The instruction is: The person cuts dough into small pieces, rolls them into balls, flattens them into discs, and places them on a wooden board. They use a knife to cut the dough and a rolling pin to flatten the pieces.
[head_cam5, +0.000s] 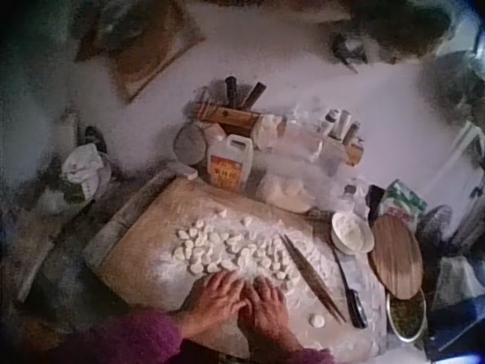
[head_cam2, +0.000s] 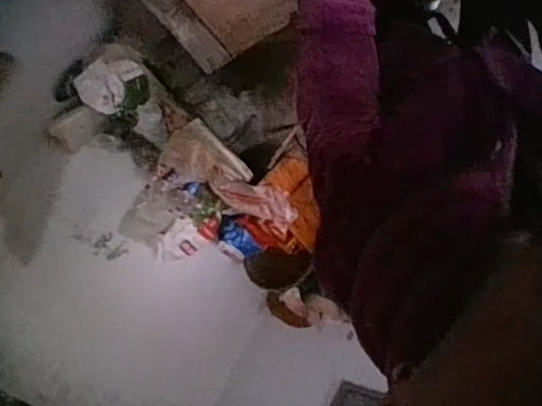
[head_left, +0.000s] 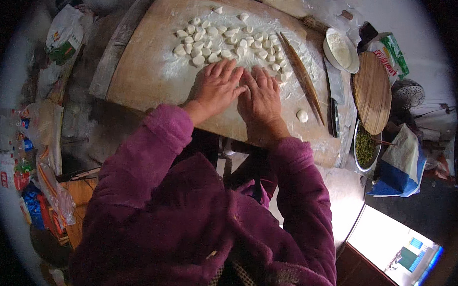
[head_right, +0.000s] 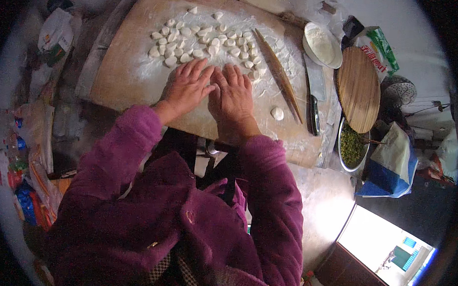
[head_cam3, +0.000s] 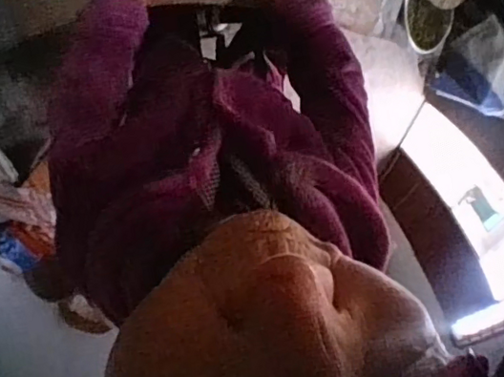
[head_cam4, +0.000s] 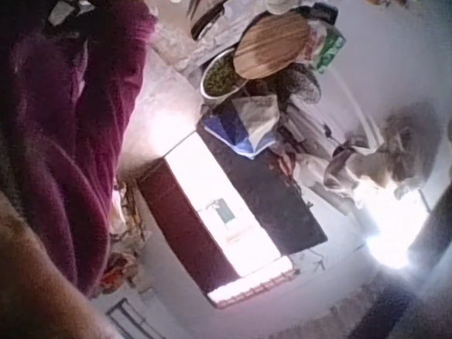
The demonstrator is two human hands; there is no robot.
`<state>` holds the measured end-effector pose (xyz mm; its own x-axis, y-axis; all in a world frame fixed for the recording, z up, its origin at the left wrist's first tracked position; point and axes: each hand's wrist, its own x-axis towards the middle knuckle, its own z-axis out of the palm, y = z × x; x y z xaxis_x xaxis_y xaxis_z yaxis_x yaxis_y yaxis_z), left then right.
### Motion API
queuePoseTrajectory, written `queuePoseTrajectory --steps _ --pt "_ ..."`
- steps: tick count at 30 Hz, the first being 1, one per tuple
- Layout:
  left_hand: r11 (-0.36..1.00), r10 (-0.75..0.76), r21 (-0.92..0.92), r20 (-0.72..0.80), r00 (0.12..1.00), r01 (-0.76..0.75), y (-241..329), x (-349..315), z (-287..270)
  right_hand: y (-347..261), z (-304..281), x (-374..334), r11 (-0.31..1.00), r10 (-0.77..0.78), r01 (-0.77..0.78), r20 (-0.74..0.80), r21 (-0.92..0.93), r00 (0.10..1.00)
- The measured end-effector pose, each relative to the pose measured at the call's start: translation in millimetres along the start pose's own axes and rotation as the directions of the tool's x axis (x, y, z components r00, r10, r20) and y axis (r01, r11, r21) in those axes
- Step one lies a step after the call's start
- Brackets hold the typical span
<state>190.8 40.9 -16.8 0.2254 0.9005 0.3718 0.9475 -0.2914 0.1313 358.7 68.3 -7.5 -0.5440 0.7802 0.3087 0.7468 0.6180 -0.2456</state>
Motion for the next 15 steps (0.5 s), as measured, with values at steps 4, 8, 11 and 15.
queuePoseTrajectory --steps 4,8,11,15 --pt "1.0 0.015 -0.012 0.047 0.999 -0.015 -4.4 -3.7 5.4 1.1 2.5 -2.1 0.999 -0.037 0.037 0.001 -0.025 0.999" --pt "0.999 0.042 -0.013 0.05 0.998 -0.041 -3.1 -2.5 2.8 -1.2 3.1 1.0 1.0 -0.012 0.011 -0.075 -0.012 0.997" --pt "0.987 0.055 -0.151 -0.019 0.998 -0.057 -10.9 -2.1 -2.5 6.1 2.3 2.1 0.96 0.063 -0.004 -0.204 0.278 0.977" --pt "0.78 -0.204 -0.623 -0.167 0.965 0.057 -34.9 -5.4 -6.0 36.8 -7.6 -1.6 0.183 0.569 -0.134 0.007 0.974 0.823"
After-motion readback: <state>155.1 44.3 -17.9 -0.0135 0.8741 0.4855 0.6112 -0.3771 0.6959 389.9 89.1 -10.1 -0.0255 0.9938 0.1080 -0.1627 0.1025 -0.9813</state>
